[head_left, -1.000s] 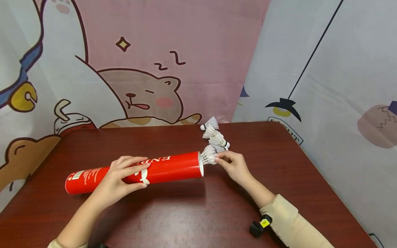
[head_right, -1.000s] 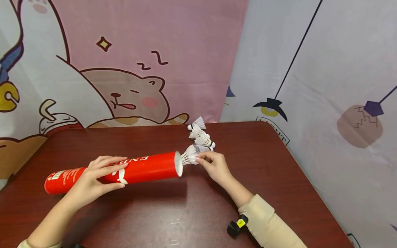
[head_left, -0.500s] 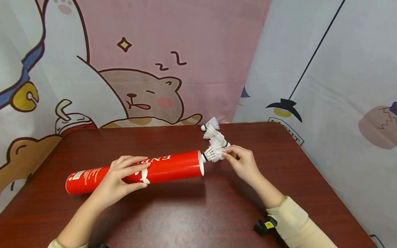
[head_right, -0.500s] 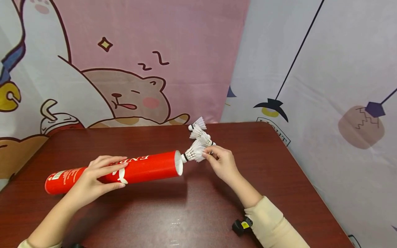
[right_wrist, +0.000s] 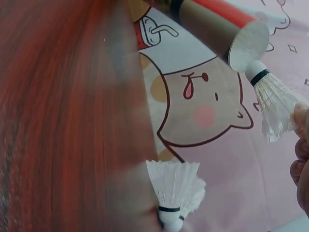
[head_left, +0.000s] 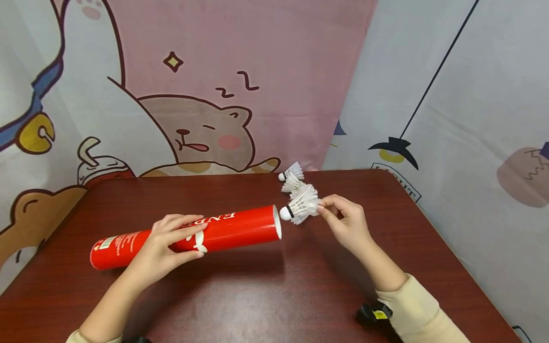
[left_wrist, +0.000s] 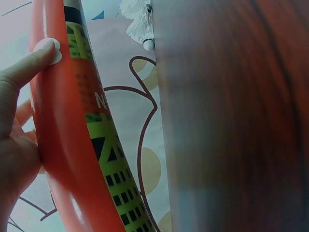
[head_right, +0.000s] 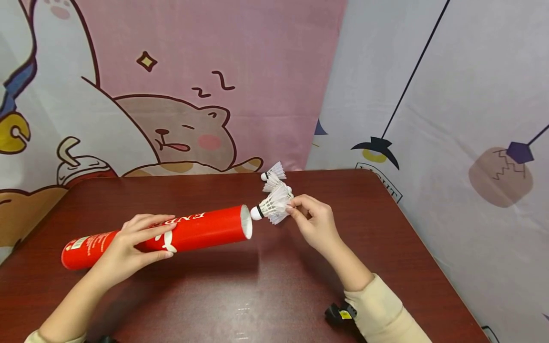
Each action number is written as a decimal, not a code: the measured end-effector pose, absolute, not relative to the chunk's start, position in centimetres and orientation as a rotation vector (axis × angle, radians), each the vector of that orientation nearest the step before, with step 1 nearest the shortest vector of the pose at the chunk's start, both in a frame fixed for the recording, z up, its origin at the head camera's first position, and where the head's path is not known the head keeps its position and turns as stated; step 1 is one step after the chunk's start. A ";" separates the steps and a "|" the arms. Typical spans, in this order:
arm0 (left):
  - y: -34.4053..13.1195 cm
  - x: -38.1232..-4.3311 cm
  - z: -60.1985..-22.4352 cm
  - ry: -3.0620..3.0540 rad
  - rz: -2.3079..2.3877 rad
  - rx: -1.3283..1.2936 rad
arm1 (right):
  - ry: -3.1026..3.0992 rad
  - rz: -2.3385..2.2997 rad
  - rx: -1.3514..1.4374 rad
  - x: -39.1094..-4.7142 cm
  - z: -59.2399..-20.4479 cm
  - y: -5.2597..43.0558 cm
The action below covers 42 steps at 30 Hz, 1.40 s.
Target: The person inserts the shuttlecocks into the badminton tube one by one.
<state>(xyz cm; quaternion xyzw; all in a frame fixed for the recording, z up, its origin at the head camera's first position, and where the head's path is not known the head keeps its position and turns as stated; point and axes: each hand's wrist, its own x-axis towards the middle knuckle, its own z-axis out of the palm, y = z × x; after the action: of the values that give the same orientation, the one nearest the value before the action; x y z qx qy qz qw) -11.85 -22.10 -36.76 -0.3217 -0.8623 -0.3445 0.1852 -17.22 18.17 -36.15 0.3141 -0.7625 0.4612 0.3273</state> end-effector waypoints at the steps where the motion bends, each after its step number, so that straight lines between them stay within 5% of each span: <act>1: -22.1 -11.9 -36.8 -2.429 -0.971 -0.906 | -1.994 1.220 0.836 -17.1 -36.2 18.1; 42: -21.7 -11.8 -36.8 -2.430 -0.970 -0.919 | -1.949 1.447 1.119 -15.2 -38.7 12.8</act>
<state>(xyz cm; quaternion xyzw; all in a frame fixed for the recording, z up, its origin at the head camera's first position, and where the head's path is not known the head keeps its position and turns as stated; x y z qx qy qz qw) -11.79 -21.68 -36.79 -0.3257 -0.8614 -0.3439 0.1832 -15.16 12.78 -38.74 0.4072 -0.7092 0.5265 0.2324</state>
